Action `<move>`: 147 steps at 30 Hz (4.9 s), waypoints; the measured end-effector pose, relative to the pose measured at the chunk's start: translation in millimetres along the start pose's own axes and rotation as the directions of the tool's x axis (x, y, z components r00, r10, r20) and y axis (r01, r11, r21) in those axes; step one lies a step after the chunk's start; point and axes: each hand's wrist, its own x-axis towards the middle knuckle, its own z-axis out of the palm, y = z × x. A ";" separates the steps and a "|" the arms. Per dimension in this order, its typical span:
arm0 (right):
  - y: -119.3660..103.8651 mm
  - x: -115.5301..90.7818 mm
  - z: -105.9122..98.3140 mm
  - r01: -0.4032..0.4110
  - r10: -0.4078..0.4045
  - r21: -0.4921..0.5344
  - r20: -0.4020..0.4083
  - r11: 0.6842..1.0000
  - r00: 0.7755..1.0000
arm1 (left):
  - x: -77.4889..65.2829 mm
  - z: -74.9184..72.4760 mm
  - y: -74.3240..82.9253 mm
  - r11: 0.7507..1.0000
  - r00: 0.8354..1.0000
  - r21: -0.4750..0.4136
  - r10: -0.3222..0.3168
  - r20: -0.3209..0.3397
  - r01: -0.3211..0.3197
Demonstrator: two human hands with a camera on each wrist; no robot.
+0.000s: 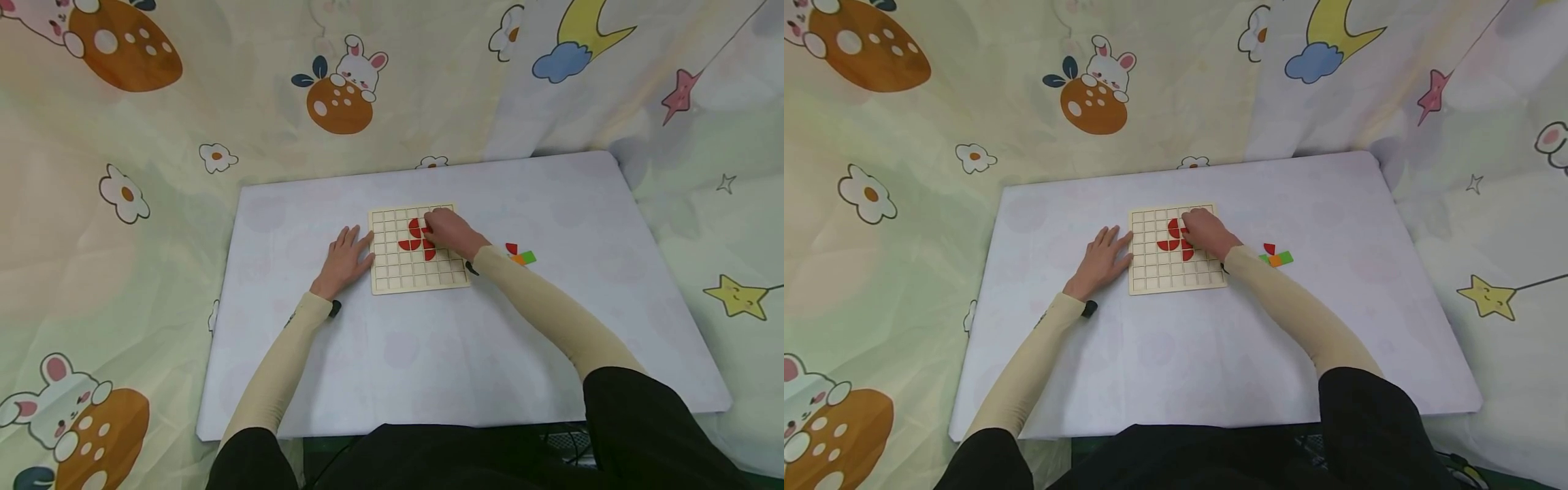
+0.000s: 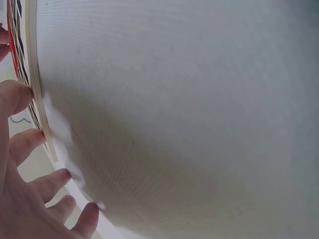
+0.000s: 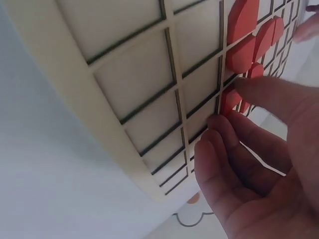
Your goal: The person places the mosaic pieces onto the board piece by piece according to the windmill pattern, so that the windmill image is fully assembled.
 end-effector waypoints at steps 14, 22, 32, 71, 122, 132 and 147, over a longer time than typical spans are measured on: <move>2.2 -3.4 -5.1 0.050 -0.052 0.046 0.049 0.998 0.997 | 0.2 1.0 -1.6 1.000 1.000 0.002 0.003 -0.003 -0.003; 8.3 -1.9 -5.3 0.035 -0.048 0.154 0.083 0.988 0.995 | -1.4 0.3 -0.6 1.000 1.000 -0.006 -0.002 0.000 0.002; 10.6 1.5 -1.4 0.082 -0.087 0.097 0.050 0.992 0.995 | -0.9 0.2 -0.6 1.000 1.000 -0.015 0.009 -0.007 -0.009; 16.8 -0.5 -3.2 0.034 -0.047 0.241 0.050 0.970 0.998 | -0.1 3.3 -0.2 1.000 1.000 0.008 -0.008 0.003 0.008; 10.8 -10.0 8.9 -0.102 0.143 0.356 -0.090 0.929 0.986 | -1.6 2.5 1.7 1.000 1.000 -0.001 -0.008 0.013 0.008; 13.9 -6.3 6.6 0.027 -0.025 0.209 -0.012 0.977 1.000 | -1.3 1.2 1.3 1.000 1.000 0.006 -0.018 0.011 0.018; 15.4 -0.9 10.2 0.021 -0.016 0.222 -0.022 0.975 1.000 | -0.8 3.0 -0.9 1.000 1.000 0.003 -0.001 0.004 0.001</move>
